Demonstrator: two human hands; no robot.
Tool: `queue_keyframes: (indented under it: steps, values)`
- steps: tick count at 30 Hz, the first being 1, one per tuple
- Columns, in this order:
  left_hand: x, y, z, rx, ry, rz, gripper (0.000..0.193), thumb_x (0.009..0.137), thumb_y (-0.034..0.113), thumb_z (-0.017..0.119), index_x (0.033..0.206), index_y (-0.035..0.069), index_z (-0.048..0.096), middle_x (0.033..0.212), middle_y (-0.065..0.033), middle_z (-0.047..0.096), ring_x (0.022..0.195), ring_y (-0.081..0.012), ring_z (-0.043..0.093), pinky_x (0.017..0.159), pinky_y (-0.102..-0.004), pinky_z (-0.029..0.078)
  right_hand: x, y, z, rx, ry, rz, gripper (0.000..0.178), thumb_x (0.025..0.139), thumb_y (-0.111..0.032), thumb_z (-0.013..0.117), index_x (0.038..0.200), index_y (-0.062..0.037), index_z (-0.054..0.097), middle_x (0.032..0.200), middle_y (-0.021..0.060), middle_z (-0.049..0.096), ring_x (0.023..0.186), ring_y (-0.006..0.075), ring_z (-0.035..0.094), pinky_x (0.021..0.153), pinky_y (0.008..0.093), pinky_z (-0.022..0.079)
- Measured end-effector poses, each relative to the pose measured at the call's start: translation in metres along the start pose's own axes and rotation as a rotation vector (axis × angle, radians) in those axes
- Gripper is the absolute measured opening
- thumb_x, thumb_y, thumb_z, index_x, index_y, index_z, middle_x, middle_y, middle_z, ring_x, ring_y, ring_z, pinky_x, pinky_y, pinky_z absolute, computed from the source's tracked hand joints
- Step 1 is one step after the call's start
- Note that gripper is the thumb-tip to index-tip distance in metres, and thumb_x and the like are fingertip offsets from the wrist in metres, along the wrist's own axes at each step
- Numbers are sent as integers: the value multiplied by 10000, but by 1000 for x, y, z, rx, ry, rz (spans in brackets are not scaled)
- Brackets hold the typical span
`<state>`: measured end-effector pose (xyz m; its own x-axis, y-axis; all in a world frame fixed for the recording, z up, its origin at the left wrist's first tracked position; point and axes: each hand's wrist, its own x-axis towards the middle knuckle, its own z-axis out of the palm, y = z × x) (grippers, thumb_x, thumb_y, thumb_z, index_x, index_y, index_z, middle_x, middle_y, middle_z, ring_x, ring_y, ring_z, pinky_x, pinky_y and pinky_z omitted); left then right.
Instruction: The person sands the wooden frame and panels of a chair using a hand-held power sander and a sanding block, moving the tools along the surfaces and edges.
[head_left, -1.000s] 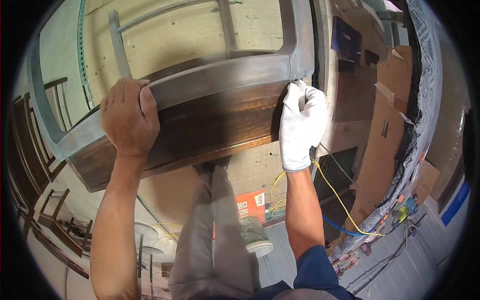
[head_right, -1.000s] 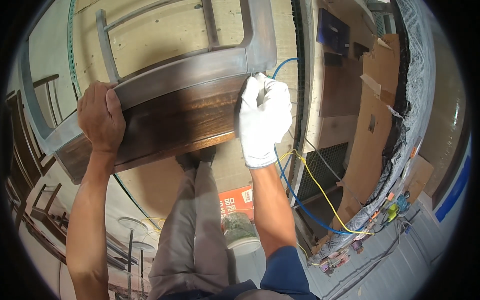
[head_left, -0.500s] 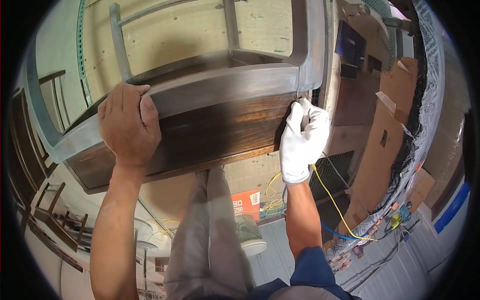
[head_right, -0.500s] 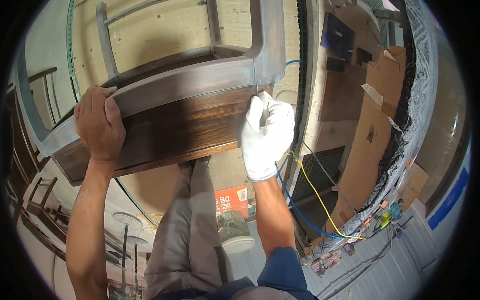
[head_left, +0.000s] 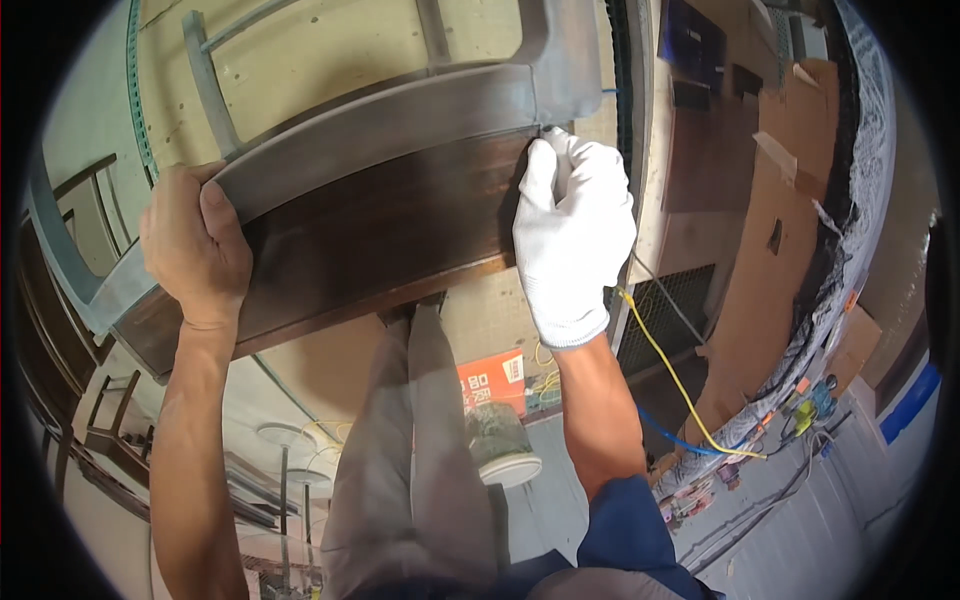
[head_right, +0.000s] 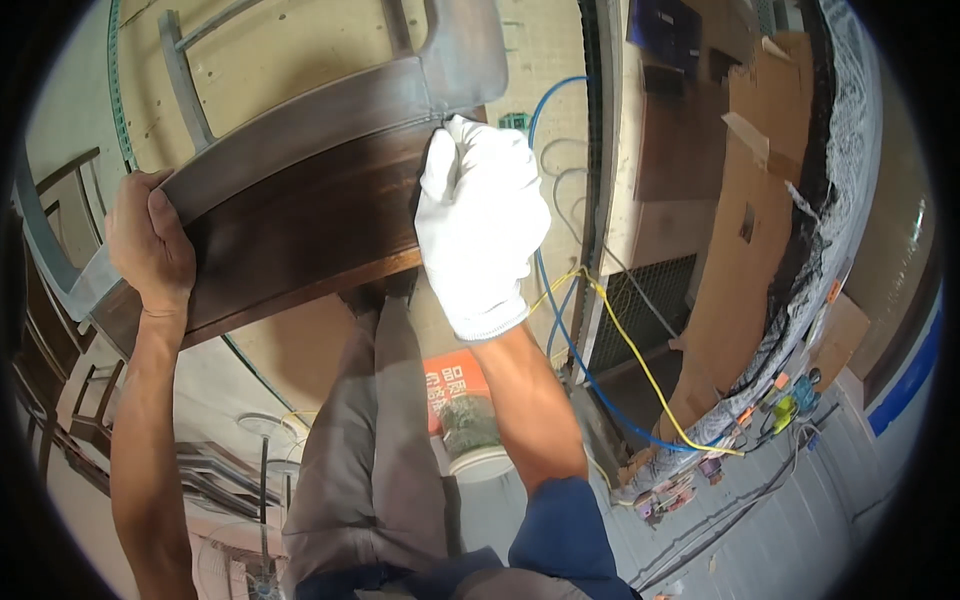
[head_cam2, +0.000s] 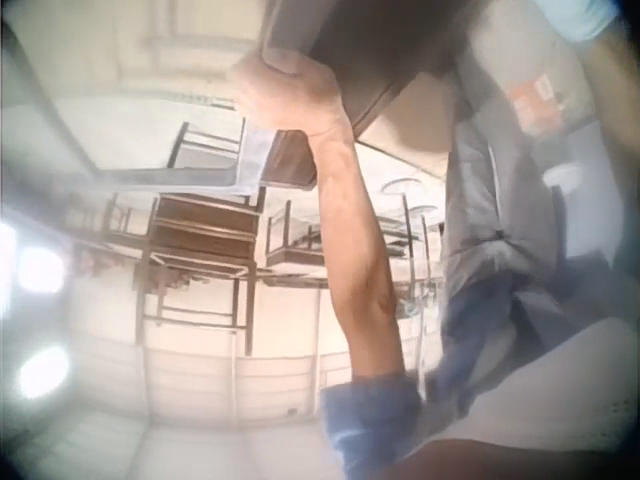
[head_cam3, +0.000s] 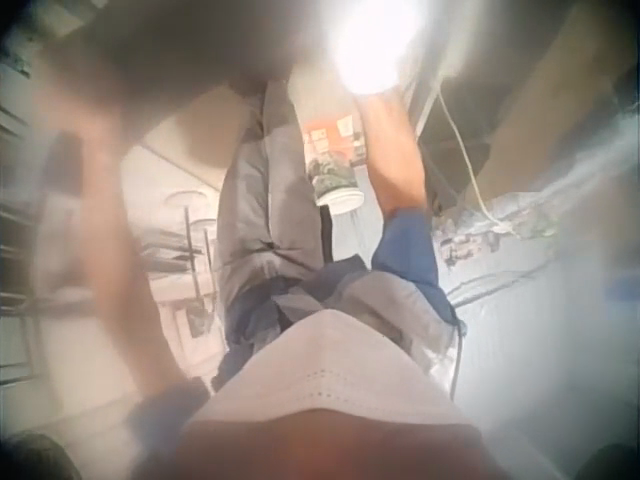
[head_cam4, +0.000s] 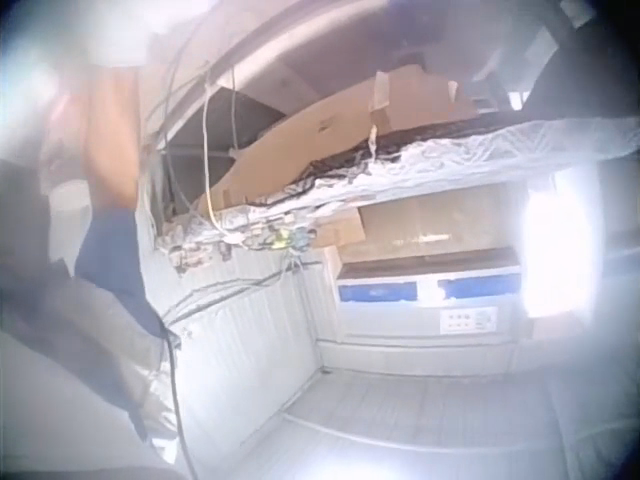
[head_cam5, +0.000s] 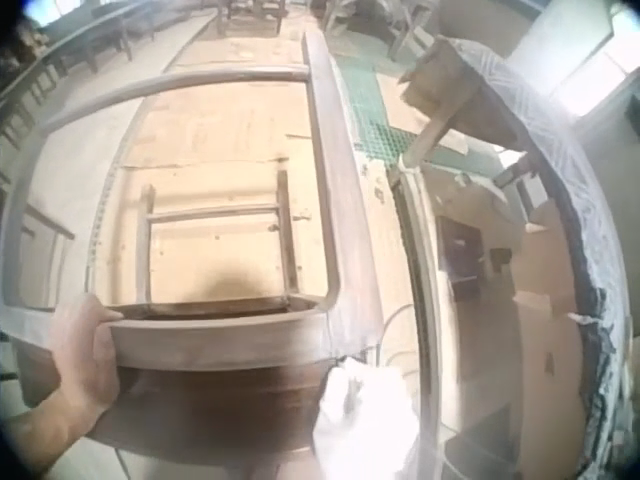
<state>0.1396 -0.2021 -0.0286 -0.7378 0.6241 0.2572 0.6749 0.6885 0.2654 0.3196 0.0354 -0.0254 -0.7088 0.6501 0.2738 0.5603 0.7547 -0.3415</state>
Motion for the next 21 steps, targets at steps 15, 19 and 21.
queue_keyframes:
  steps: [15,19,21]
  values:
    - [-4,2,-3,-65,40,17,204,1030,179,539,915,65,663,845,-117,601,769,-350,577,695,-402,444,-45,3,-34,-57,-145,148,103,917,-199,754,926,-131,676,826,97,649,718,309,652,615,433,530]
    - [1,-1,-1,-25,35,-5,201,1021,187,551,896,68,652,834,-114,591,763,-351,571,689,-400,441,-48,5,-33,-99,-184,136,91,923,-186,747,924,-127,678,811,108,644,726,320,653,636,421,533]
    - [5,0,1,-46,53,-1,202,1022,190,551,894,69,652,834,-113,592,763,-357,573,688,-403,441,-53,9,-34,-19,-191,227,81,958,-188,708,927,-120,675,820,111,643,734,326,643,650,424,527]
